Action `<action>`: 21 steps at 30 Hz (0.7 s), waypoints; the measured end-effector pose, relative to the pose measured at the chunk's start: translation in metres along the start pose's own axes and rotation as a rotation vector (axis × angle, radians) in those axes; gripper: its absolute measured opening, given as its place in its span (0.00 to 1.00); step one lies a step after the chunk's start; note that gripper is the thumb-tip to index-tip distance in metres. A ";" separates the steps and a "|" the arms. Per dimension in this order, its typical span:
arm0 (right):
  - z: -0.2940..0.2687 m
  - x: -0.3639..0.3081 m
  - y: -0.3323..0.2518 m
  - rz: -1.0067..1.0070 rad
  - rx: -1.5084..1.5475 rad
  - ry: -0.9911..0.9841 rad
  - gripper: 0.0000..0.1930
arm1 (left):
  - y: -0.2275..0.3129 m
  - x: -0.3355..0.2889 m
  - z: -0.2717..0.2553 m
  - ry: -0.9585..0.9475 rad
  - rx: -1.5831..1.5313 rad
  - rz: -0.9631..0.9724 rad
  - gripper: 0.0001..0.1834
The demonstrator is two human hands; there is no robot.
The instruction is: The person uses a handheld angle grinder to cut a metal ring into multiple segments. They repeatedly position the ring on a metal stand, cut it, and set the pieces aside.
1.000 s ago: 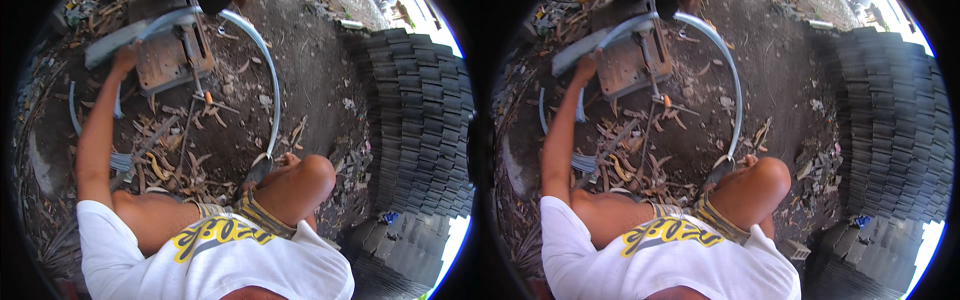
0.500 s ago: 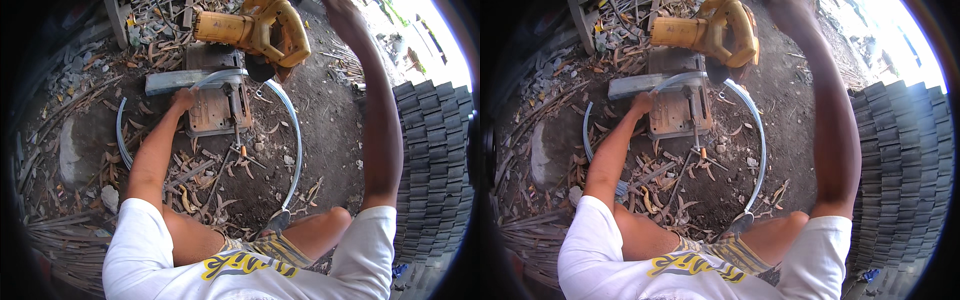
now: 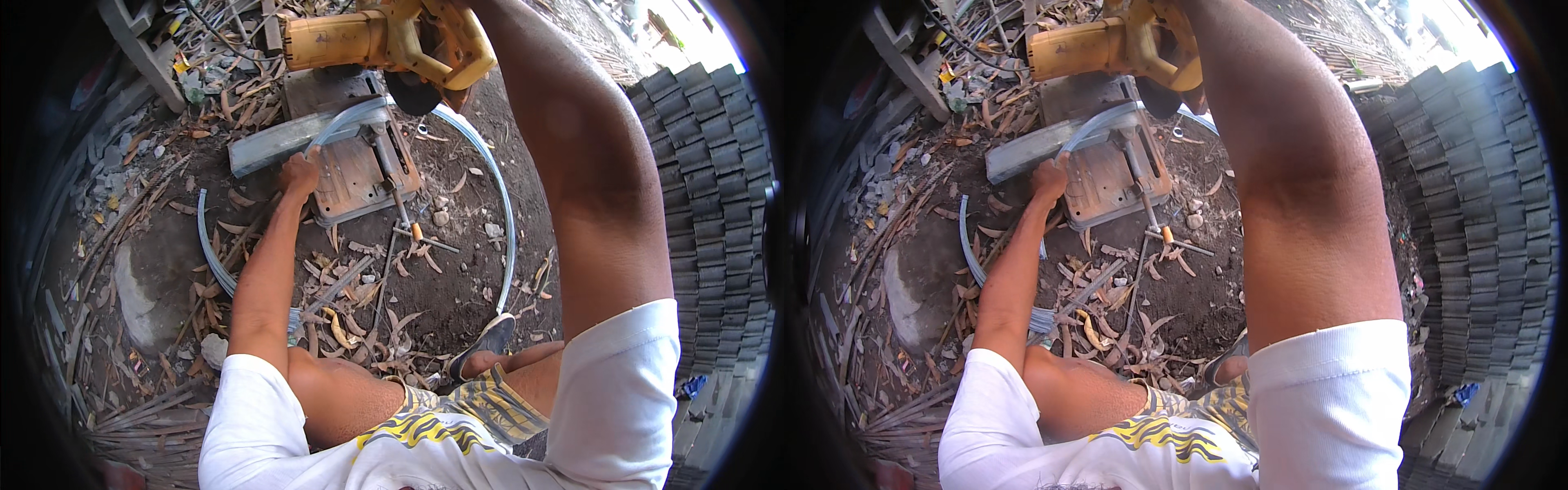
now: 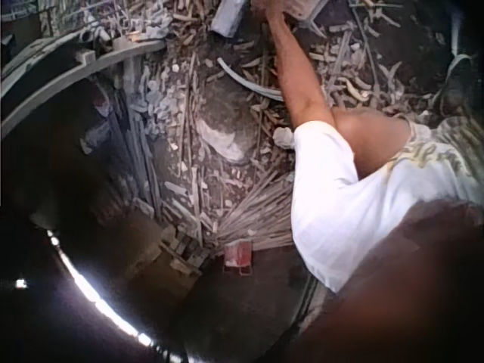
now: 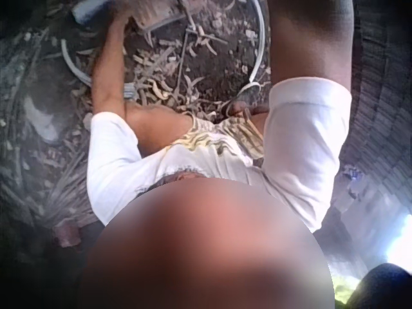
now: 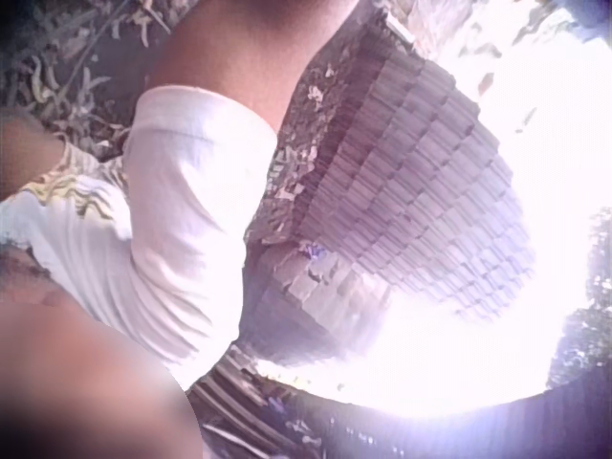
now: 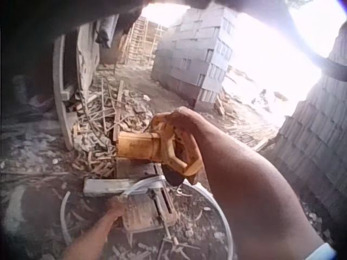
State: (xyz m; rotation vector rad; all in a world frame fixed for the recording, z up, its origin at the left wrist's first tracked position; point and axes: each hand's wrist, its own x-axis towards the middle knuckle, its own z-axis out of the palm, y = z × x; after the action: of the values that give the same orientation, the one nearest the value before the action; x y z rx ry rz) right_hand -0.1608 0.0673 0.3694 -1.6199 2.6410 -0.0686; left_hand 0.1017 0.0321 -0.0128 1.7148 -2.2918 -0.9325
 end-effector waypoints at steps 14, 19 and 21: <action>0.028 -0.003 0.031 -0.077 0.392 -0.029 0.25 | -0.013 -0.009 0.008 0.043 -0.020 0.050 0.38; 0.033 0.000 0.028 -0.109 0.460 -0.032 0.24 | -0.024 -0.009 0.000 0.013 0.015 0.049 0.39; 0.033 -0.001 0.028 -0.113 0.478 -0.031 0.24 | -0.022 -0.008 -0.001 0.011 -0.002 0.023 0.39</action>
State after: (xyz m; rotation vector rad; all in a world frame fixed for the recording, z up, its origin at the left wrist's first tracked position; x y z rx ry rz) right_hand -0.1830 0.0802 0.3350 -1.5746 2.2667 -0.6192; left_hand 0.1232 0.0348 -0.0221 1.6848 -2.2983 -0.9181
